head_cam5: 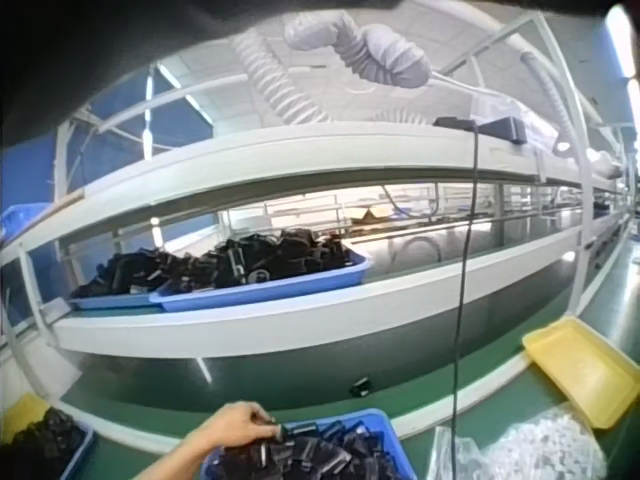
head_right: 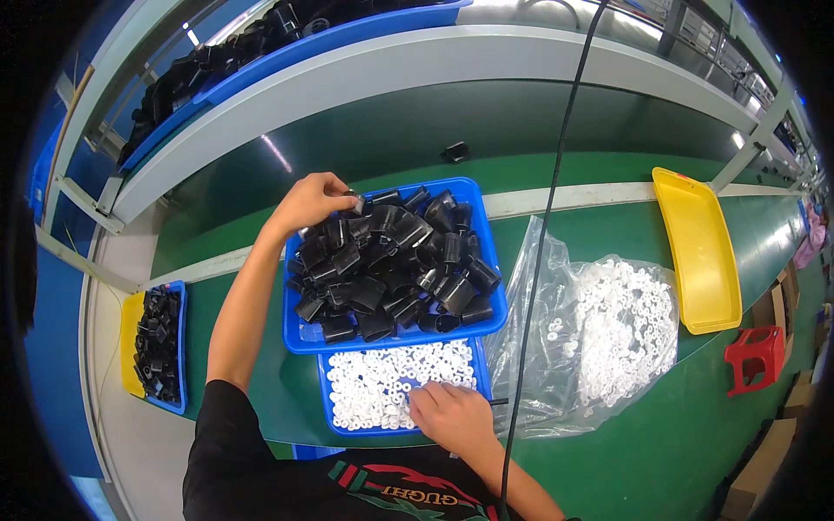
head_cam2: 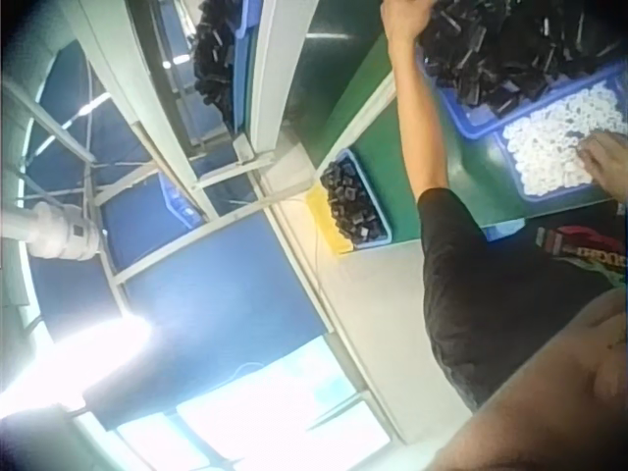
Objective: The person inserts small white washers into black plastic components using a thin black tool. They pick up the black parts from a yellow tray, insert the washers, and place the assembled units into a blue bin. The process is repeated continuously throughout the clip.
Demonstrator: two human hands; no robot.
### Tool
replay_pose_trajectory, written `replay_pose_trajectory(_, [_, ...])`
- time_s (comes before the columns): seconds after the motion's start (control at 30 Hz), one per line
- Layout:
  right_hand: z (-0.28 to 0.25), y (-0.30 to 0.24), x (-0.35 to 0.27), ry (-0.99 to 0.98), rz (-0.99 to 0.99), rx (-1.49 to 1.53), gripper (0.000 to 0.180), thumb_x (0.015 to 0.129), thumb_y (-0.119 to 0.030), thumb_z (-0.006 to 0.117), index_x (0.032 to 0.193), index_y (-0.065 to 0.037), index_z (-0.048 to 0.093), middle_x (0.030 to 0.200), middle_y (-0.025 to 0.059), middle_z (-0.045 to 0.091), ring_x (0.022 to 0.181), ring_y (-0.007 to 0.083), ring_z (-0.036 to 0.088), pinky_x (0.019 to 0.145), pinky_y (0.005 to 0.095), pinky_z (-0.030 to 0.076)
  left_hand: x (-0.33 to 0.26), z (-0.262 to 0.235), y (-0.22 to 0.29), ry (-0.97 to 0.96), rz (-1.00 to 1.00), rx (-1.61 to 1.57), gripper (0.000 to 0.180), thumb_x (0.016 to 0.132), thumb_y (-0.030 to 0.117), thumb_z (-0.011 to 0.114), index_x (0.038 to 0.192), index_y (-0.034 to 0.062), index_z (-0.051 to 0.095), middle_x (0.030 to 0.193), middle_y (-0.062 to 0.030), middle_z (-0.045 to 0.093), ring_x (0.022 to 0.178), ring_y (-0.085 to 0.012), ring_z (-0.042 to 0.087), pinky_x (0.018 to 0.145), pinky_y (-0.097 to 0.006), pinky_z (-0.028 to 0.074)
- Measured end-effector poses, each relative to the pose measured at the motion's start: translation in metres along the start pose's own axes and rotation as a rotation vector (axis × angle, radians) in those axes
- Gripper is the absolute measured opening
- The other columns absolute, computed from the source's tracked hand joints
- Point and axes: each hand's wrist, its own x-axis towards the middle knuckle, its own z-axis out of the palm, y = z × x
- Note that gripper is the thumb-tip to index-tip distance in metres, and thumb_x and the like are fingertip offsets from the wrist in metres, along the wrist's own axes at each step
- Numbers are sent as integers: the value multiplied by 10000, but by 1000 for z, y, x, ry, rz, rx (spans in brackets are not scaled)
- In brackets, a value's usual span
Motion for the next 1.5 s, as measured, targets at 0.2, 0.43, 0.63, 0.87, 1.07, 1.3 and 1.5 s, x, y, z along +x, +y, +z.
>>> replay_pose_trajectory(0.2, [-4,-4,5,7,37,13,147,711,-129,743,803,-115,630,799,13,607,551,166,609,484,292,474,-9,-9,8,22,-42,-153,468,741,182,759,1123,-56,631,904,-143,695,853,-217,674,758,-328,520])
replay_pose_trajectory(0.43, [1,-2,1,-53,46,-11,149,706,-112,742,823,-115,648,782,1,594,564,163,618,480,294,473,-62,-33,18,113,28,-374,440,761,95,717,1169,-33,611,944,-57,605,822,-112,610,736,-248,484])
replay_pose_trajectory(0.63, [2,-2,4,66,36,49,171,681,-63,740,819,-113,653,783,1,617,577,170,618,493,294,483,-173,-4,29,-123,228,-1161,308,704,40,755,927,66,545,963,-98,564,934,-230,612,836,-371,490])
replay_pose_trajectory(0.87, [-18,-6,17,178,-7,209,265,642,45,747,880,-41,670,862,72,669,637,189,660,505,270,504,-233,33,20,-173,324,-1017,386,712,-101,707,1087,-28,655,1095,-164,601,1050,-253,599,901,-354,496])
replay_pose_trajectory(1.07, [-34,-22,34,31,111,345,346,660,39,795,986,-25,696,855,82,626,651,180,623,518,271,495,-237,73,16,-165,314,-1102,330,711,-101,738,988,8,596,1104,-201,568,1041,-333,645,844,-397,559])
replay_pose_trajectory(1.3, [-37,-46,56,-71,76,561,411,635,-53,865,1018,-72,717,856,34,546,593,104,553,479,225,444,-247,79,15,-294,205,-1216,458,645,-219,585,1043,5,561,1136,-202,519,1062,-349,633,911,-432,556])
replay_pose_trajectory(1.5, [-26,-46,59,-63,75,480,527,607,-143,894,1084,-46,691,871,45,564,611,112,590,470,232,469,-247,83,14,-270,288,-1220,395,706,-184,642,1046,0,562,1129,-178,528,1066,-307,624,903,-385,555])
